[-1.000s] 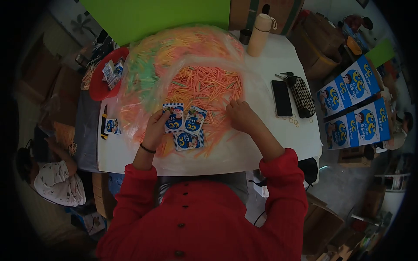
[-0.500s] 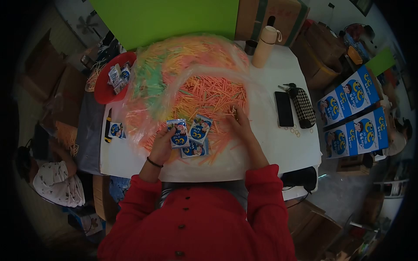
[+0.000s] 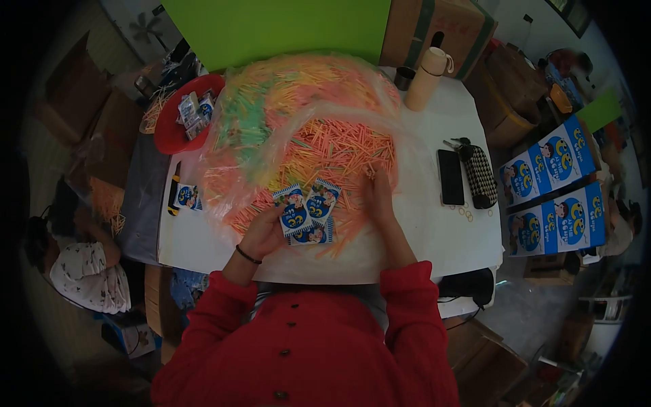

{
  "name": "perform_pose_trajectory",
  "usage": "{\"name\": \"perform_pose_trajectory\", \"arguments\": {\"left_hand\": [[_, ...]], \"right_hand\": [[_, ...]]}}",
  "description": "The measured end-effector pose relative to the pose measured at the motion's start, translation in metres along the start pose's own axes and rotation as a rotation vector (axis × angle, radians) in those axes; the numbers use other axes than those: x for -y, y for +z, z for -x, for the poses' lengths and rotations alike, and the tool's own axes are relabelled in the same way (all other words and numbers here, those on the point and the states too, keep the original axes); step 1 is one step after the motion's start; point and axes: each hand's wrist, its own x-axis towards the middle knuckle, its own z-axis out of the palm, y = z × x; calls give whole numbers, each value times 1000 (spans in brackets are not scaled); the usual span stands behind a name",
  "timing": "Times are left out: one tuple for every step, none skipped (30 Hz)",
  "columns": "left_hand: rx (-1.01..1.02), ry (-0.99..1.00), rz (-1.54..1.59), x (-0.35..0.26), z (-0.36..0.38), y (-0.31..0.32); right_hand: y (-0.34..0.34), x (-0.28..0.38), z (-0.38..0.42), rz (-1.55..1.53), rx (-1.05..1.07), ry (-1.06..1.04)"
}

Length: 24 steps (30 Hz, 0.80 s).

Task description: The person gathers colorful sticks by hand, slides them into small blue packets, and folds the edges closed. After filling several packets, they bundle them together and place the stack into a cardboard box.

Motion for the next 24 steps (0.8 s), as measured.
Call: {"name": "perform_pose_trajectory", "arguments": {"left_hand": [[-1,17,-27,2,1,0],[-6,20,-21,3,2,0],[-29,13,-42,3,3,1],[-52,6,-62,4,4,1],[-57,9,-59,7,4,0],[-84,104,-164,10,3,-2],[-111,199,-269,11,3,-6],[-120,202,-266,11,2,-14],[-165,326,-589,9,-1,-23],[-213,444,-916,4,-1,-25],[-230,447,-913,1,-3,-26],[-277,727,-1301,-3,-5,-17],[-316,1010,-1692,-6,-8,-11],[-333,1016,-1693,-7,-11,-9],[-405,976,-1648,-6,-14,-7],[-470,934,-1603,-4,-18,-5],[-473,934,-1605,-5,-22,-3],[-496,903,-1557,-6,-26,-1],[-514,872,-1509,-9,-30,1],[-505,874,-1514,-13,-31,7],[-446,776,-1462,-17,-31,16],[-388,679,-1408,-19,-32,21],[-379,681,-1411,-19,-34,18],[-368,594,-1237,-19,-36,9]], "right_hand": [[-1,0,7,126,66,-105],[-1,-1,11,251,133,-208],[-4,4,9,249,140,-207],[-11,16,3,100,171,-42],[-15,26,-2,-51,201,125],[-15,28,-5,-54,207,126],[-15,29,-7,-280,106,235],[-16,30,-8,-505,3,344],[-18,26,-7,-507,13,348],[-20,21,-3,-267,71,225],[-20,15,0,-32,131,98],[-18,12,4,-42,147,98],[-15,11,6,-228,70,181],[-12,10,5,-410,-9,262],[-9,19,4,-413,4,260],[-6,40,3,-448,-71,288],[0,58,5,-485,-153,316],[9,69,10,-675,-34,348],[19,81,16,-863,85,376],[30,100,25,-943,199,479],[41,115,31,-1019,314,580],[52,110,34,-1019,306,574],[67,94,39,-998,330,621],[77,80,41,-978,355,667]]}}
